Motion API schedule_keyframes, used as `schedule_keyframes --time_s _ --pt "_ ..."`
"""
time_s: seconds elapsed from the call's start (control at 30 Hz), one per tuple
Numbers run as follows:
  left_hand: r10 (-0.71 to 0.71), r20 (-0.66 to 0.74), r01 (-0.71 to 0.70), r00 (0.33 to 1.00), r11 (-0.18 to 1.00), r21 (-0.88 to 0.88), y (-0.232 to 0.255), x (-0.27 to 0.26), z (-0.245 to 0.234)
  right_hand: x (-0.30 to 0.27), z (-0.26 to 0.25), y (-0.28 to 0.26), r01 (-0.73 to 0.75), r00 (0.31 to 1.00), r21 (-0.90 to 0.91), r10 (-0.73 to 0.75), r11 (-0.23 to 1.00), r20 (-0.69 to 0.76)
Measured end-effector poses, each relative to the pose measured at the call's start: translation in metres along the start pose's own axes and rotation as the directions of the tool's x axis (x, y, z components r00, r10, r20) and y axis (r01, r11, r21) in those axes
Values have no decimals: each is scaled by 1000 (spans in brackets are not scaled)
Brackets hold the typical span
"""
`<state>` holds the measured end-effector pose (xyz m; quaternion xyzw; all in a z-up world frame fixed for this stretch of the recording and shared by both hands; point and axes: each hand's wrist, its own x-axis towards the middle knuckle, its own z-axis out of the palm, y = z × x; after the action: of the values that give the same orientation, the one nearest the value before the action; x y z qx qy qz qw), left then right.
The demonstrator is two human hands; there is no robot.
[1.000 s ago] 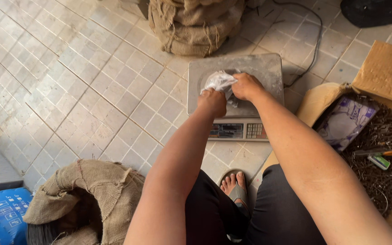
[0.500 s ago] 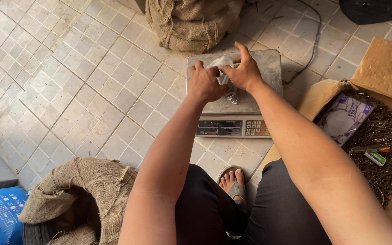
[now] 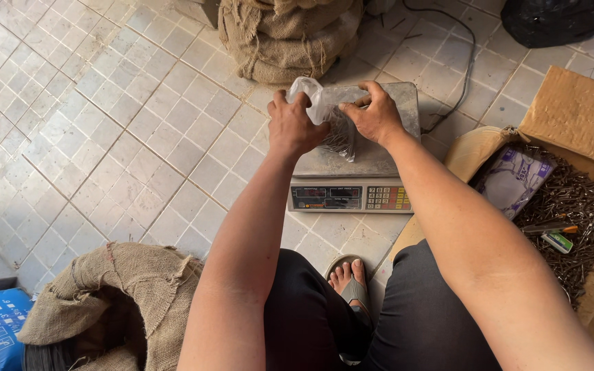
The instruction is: The person scoops nails from a cardboard box into a plastic bag, places the bag on a digital scale to weigh it, and then returns the bag to the box. This process is repeated multiple times.
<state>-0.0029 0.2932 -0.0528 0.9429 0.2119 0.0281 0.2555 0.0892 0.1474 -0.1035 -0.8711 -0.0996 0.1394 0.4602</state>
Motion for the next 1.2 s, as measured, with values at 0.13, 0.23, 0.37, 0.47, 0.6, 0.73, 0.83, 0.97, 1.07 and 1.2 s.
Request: schedule_keyframes --time_s 0.13,0.23,0.37,0.47,0.6,0.73,0.83,0.97,1.07,1.2 --pt "-53 -68 50 996 998 -40 -3 3 -6 -2 -5 -3 -38 998 -17 39 999 44" --pt "-141 -79 127 987 980 -156 -3 0 -14 1 -2 2 -35 999 -27 35 999 18" --pt "-154 -33 146 988 974 -173 -3 -6 -18 1 -3 4 -40 999 -23 41 999 10" --pt "-155 -8 152 988 977 -149 -3 -5 -17 1 -2 4 -38 999 -28 38 999 6" --pt "-219 13 219 976 969 -117 -7 1 -13 2 -4 5 -33 999 -50 34 998 15" --pt "-251 13 251 968 961 -115 -12 4 -9 4 -1 9 -19 1000 -36 18 999 -10" --pt "-286 30 287 958 953 -100 -16 5 -7 5 -1 12 -16 1000 -54 15 998 -10" --pt "-290 32 291 957 951 -101 -19 8 -6 6 -2 11 -33 999 -55 33 998 0" --pt "-283 23 283 959 953 -105 -20 7 -6 6 -2 12 -36 999 -64 36 997 -2" --pt "-280 24 281 960 955 -94 -23 10 -3 3 -3 10 -36 999 -64 36 997 -1"
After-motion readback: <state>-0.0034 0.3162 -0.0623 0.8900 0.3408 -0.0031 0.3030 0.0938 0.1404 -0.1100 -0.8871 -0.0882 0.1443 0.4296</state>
